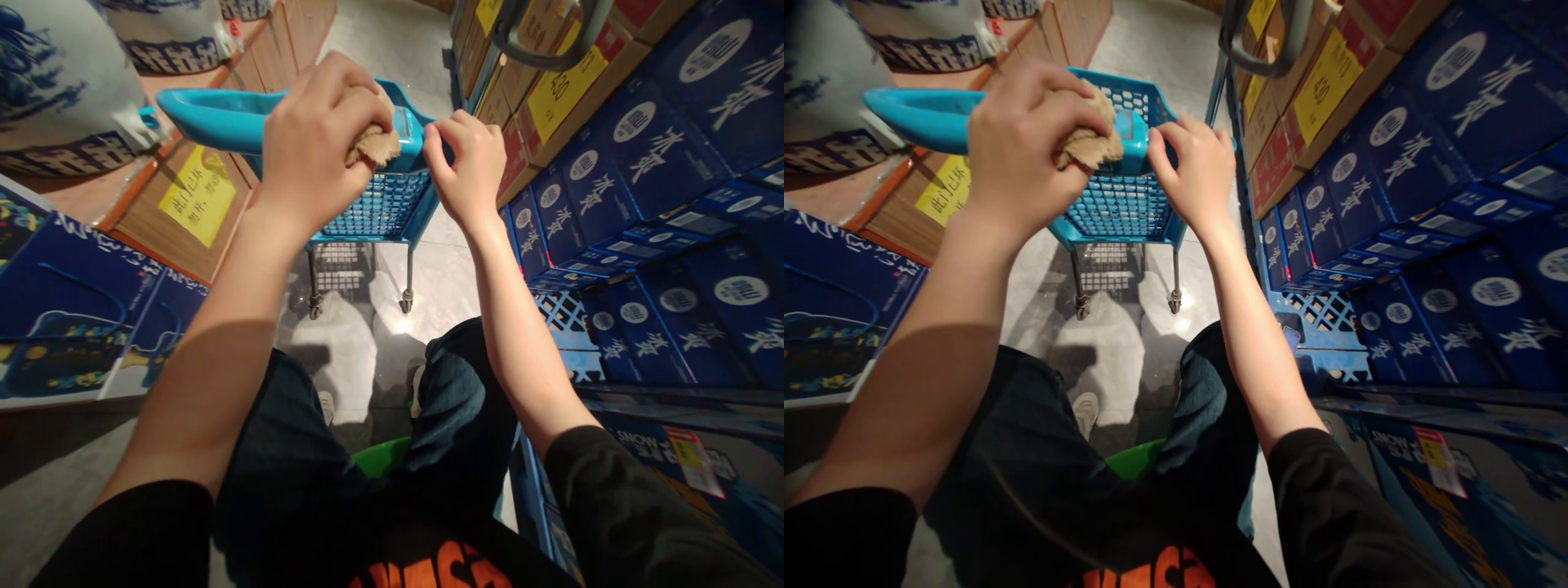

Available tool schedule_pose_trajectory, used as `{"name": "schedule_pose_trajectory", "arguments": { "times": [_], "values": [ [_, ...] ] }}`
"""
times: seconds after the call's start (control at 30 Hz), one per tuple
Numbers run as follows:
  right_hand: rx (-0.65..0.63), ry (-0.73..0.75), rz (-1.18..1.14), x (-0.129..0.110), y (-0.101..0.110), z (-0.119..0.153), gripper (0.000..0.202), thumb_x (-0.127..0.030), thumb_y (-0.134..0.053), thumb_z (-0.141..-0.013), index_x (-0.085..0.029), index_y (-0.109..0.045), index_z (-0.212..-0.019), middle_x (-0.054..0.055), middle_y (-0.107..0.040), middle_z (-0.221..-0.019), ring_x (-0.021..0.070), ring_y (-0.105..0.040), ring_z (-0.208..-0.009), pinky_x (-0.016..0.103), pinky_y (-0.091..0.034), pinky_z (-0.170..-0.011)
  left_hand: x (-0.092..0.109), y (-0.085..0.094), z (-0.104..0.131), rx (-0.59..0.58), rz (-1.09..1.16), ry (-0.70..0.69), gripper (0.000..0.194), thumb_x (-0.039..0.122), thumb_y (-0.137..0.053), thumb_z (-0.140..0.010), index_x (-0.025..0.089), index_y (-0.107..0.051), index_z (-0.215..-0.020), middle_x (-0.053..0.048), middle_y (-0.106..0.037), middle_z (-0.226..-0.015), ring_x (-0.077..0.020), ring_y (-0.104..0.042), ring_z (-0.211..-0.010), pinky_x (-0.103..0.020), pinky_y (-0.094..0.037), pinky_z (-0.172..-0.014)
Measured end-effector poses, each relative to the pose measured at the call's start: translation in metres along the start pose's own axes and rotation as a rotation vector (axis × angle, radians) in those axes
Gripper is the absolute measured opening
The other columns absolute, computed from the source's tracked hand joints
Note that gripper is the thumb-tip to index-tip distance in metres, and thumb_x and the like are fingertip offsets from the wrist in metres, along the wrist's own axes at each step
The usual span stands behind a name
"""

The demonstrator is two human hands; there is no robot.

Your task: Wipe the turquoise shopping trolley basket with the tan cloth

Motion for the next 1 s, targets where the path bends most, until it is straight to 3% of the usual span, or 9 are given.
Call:
{"name": "schedule_pose_trajectory", "arguments": {
  "times": [0.17, 0.23, 0.33, 0.47, 0.67, 0.77, 0.9, 1.0],
  "values": [
    [-0.017, 0.000, -0.016, -0.001, 0.000, 0.001, 0.052, -0.058, -0.034, -0.118, -0.031, -0.074, -0.098, 0.009, -0.080, -0.103, 0.0342, -0.075, -0.116, 0.047, -0.053, -0.103, -0.039, 0.026, -0.003, 0.027, -0.101, 0.220, 0.027, 0.032, -0.062, -0.111, 0.026, -0.080, -0.129, -0.005, -0.072, -0.138, -0.0276, -0.066, -0.139, -0.040, -0.050, -0.114],
    [-0.008, 0.003, -0.019, -0.002, 0.000, 0.001, 0.053, -0.059, -0.034, -0.118, -0.032, -0.075, -0.098, 0.009, -0.080, -0.102, 0.0340, -0.075, -0.116, 0.047, -0.054, -0.102, -0.045, 0.028, -0.002, 0.058, -0.135, 0.248, 0.027, 0.030, -0.064, -0.108, 0.026, -0.081, -0.128, -0.004, -0.073, -0.136, -0.0273, -0.067, -0.137, -0.040, -0.051, -0.112],
    [0.000, 0.003, -0.017, -0.002, 0.000, 0.002, 0.052, -0.059, -0.035, -0.117, -0.032, -0.076, -0.099, 0.008, -0.080, -0.099, 0.0341, -0.075, -0.116, 0.047, -0.054, -0.101, -0.026, 0.017, -0.001, 0.066, -0.097, 0.145, 0.025, 0.028, -0.067, -0.103, 0.024, -0.082, -0.123, -0.007, -0.074, -0.137, -0.0291, -0.070, -0.135, -0.043, -0.052, -0.110],
    [0.011, 0.008, 0.011, -0.003, 0.001, 0.002, 0.049, -0.055, -0.037, -0.117, -0.032, -0.076, -0.099, 0.008, -0.081, -0.101, 0.0332, -0.076, -0.113, 0.047, -0.054, -0.100, 0.002, 0.007, -0.003, 0.028, 0.043, -0.003, 0.025, 0.026, -0.072, -0.098, 0.030, -0.083, -0.120, -0.002, -0.077, -0.134, -0.0272, -0.074, -0.128, -0.043, -0.055, -0.106],
    [0.013, 0.015, 0.038, -0.006, 0.000, 0.002, 0.050, -0.057, -0.035, -0.118, -0.034, -0.076, -0.101, 0.008, -0.083, -0.104, 0.0331, -0.075, -0.114, 0.048, -0.055, -0.101, -0.015, 0.020, -0.011, 0.039, -0.085, 0.203, 0.030, 0.030, -0.063, -0.107, 0.021, -0.083, -0.128, -0.009, -0.075, -0.136, -0.0270, -0.068, -0.139, -0.039, -0.051, -0.116],
    [0.013, 0.002, 0.026, -0.008, -0.003, 0.002, 0.054, -0.060, -0.031, -0.118, -0.034, -0.074, -0.098, 0.009, -0.083, -0.107, 0.0332, -0.074, -0.115, 0.048, -0.054, -0.101, -0.003, 0.009, -0.011, -0.014, -0.137, 0.246, 0.029, 0.034, -0.064, -0.108, 0.024, -0.081, -0.129, -0.008, -0.073, -0.142, -0.0275, -0.067, -0.140, -0.042, -0.051, -0.113],
    [0.011, -0.005, 0.049, -0.009, -0.005, 0.002, 0.063, -0.059, -0.020, -0.120, -0.031, -0.070, -0.094, 0.009, -0.082, -0.108, 0.0314, -0.073, -0.116, 0.046, -0.052, -0.104, 0.025, -0.011, -0.011, -0.001, -0.001, 0.072, 0.021, 0.032, -0.064, -0.104, 0.034, -0.079, -0.119, -0.002, -0.074, -0.141, -0.0299, -0.067, -0.132, -0.047, -0.051, -0.106],
    [-0.012, 0.009, 0.067, -0.008, -0.004, 0.002, 0.061, -0.056, -0.021, -0.121, -0.030, -0.069, -0.093, 0.010, -0.081, -0.109, 0.0319, -0.073, -0.115, 0.046, -0.051, -0.104, 0.013, -0.012, -0.013, 0.058, 0.085, -0.033, 0.022, 0.033, -0.063, -0.103, 0.038, -0.078, -0.119, -0.001, -0.074, -0.136, -0.0318, -0.068, -0.131, -0.050, -0.054, -0.105]
  ]
}}
Point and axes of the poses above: each hand's wrist, its own z-axis away from the middle knuckle, its own y-axis out of the back of the hand, x = y × z, the point moved 5 cm from there along -z, towards the middle knuckle
